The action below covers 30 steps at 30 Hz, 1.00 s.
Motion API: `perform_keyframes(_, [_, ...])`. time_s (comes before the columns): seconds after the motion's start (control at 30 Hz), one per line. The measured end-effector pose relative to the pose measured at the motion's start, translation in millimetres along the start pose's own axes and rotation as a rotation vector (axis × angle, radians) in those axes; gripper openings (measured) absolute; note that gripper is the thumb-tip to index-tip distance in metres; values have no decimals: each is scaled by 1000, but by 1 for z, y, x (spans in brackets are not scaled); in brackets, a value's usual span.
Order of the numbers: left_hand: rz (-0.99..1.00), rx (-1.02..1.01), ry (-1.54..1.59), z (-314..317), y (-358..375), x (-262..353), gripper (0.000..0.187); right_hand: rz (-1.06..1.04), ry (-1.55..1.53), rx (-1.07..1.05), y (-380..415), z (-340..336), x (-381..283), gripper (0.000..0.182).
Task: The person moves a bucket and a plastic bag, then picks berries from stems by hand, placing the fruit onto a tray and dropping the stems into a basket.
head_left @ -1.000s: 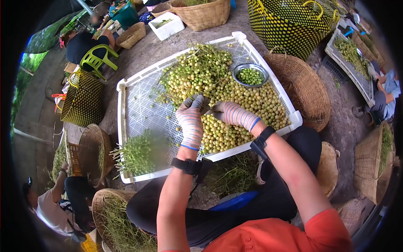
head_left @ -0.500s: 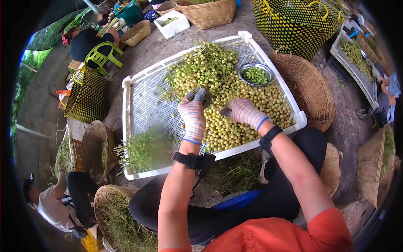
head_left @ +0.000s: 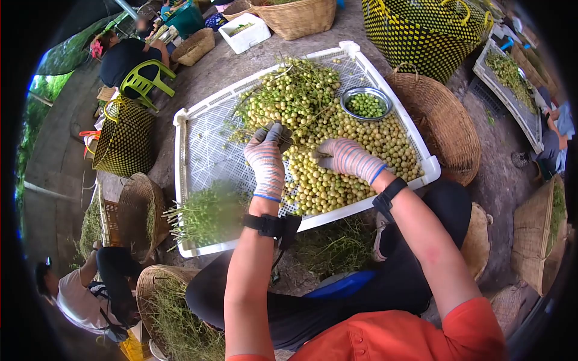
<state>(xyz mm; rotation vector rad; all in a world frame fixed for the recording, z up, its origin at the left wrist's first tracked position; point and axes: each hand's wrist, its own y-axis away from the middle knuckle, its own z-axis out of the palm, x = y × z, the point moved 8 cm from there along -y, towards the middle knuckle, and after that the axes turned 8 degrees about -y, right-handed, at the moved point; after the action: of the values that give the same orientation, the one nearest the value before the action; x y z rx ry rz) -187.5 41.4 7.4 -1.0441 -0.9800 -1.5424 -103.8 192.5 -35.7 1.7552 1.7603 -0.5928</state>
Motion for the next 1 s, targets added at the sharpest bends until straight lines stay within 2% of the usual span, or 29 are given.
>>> perform_keyframes(0.03, [-1, 0, -5, 1, 1, 0, 16, 263, 55, -141, 11, -14, -15, 41])
perform_keyframes(0.07, [0, 2, -12, 3, 4, 1, 16, 264, 51, -140, 7, -11, -14, 41])
perform_keyframes(0.13, [-4, -2, -18, 8, 6, 0, 16, 361, 252, -147, 3, -8, 4, 41])
perform_keyframes(0.2, [23, 8, -29, 8, 3, 4, 15, 337, 248, -146, 6, -4, 12, 44])
perform_keyframes(0.27, [27, 22, 13, 6, 0, 11, 15, -68, 6, 64, 9, -11, -7, 51])
perform_keyframes(0.3, [36, 21, 11, 5, -1, 16, 12, 82, 41, -24, 2, -3, 9, 51])
perform_keyframes(0.33, [44, 20, 10, 6, 0, 22, 9, 80, 40, -25, 2, -7, 5, 51])
perform_keyframes(0.4, [38, 33, -5, 3, 0, 27, 10, 308, 189, -39, 9, -21, 10, 44])
perform_keyframes(0.43, [46, 31, -6, 2, 1, 31, 10, 375, 165, -126, 11, -22, 10, 43])
perform_keyframes(0.47, [56, 30, -5, 1, 1, 34, 10, 372, 167, -127, 13, -23, 11, 43])
perform_keyframes(0.53, [54, 34, 0, 0, 2, 36, 10, 163, 273, 7, 13, -34, -4, 60])
perform_keyframes(0.57, [66, 17, 23, 1, 2, 36, 10, 134, 172, -1, 9, -34, -7, 82])
perform_keyframes(0.6, [78, -1, 46, 3, 3, 37, 11, 133, 174, -1, 6, -34, -9, 82])
perform_keyframes(0.67, [47, -12, 40, 7, 7, 37, 14, -100, -153, 116, 0, -41, -31, 86])
perform_keyframes(0.7, [14, -24, 31, 10, 9, 35, 17, -213, -295, 226, -1, -42, -40, 75])
perform_keyframes(0.73, [15, -25, 33, 13, 11, 34, 17, -214, -293, 227, -9, -36, -36, 75])
perform_keyframes(0.8, [-43, -61, 27, 21, 14, 26, 16, -124, -620, -27, -26, -5, -24, 58])
perform_keyframes(0.83, [-28, -67, 23, 23, 15, 27, 17, -55, -625, 66, -26, -4, -21, 42])
perform_keyframes(0.87, [-32, -67, 17, 21, 16, 25, 17, -53, -631, 66, -26, -3, -21, 42])
perform_keyframes(0.93, [8, -70, 28, 20, 15, 25, 18, 194, -501, -77, -25, 6, -8, 44])
perform_keyframes(0.97, [-9, -39, 5, 17, 14, 21, 17, 323, -294, -198, -18, 3, -9, 48])
perform_keyframes(1.0, [-9, -38, 3, 15, 12, 19, 17, 322, -296, -198, -16, 1, -11, 48])
